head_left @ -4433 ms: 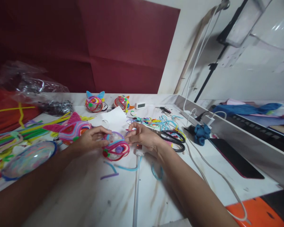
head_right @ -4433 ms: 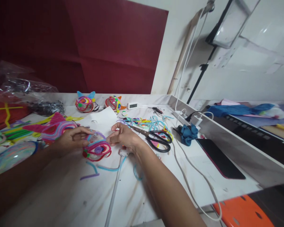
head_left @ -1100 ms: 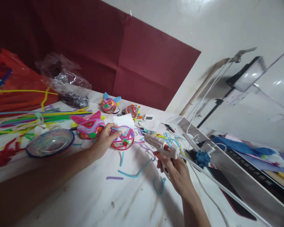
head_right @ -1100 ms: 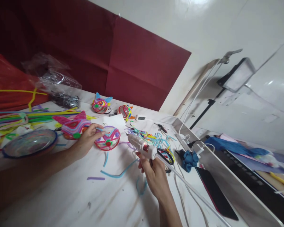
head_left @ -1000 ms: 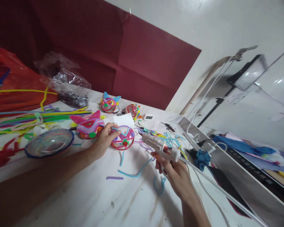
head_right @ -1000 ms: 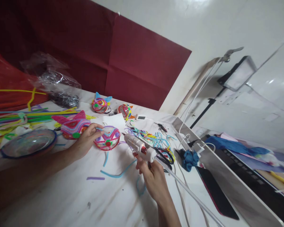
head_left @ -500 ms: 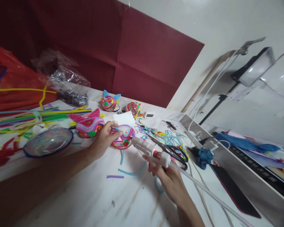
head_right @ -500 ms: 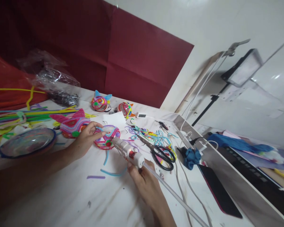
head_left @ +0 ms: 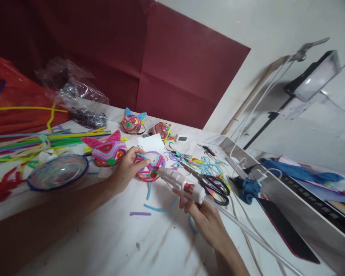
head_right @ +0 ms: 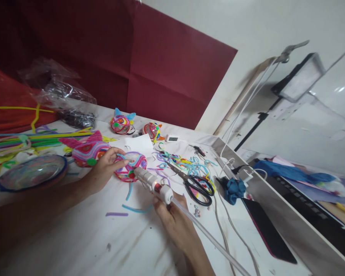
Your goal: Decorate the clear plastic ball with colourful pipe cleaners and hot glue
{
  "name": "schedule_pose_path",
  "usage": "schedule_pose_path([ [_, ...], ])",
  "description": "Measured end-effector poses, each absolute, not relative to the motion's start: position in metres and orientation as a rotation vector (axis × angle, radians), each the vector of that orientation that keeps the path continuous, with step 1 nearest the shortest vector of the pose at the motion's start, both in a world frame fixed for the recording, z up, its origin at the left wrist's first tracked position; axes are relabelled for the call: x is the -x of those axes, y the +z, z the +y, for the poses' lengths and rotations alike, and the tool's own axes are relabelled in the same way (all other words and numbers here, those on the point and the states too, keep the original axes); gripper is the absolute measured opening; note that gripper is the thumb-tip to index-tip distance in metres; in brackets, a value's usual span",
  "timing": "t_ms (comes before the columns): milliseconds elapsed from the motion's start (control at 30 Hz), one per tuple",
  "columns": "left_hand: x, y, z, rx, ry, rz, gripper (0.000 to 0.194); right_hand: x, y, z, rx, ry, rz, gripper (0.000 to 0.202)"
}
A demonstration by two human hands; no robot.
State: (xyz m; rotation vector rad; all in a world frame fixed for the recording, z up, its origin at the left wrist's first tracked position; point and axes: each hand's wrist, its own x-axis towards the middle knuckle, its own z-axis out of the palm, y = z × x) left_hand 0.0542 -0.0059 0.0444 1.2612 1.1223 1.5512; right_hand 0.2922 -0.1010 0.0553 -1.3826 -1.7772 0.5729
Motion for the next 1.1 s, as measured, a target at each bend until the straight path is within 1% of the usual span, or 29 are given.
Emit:
schedule_pose_path([
  [367,-0.0560,0.0451,-0.0081,-1.233,1.531,1.102,0.033,-0.2946,0.0501,-0.1014,1.500,0.656,-1.797,0.051],
  [1100,-0.0575,0.0481,-0.0100,-1.174,1.502,1.124,0.038,-0.2900,0.0523,-0.1029,1.437,0.599,-1.854,0.047],
])
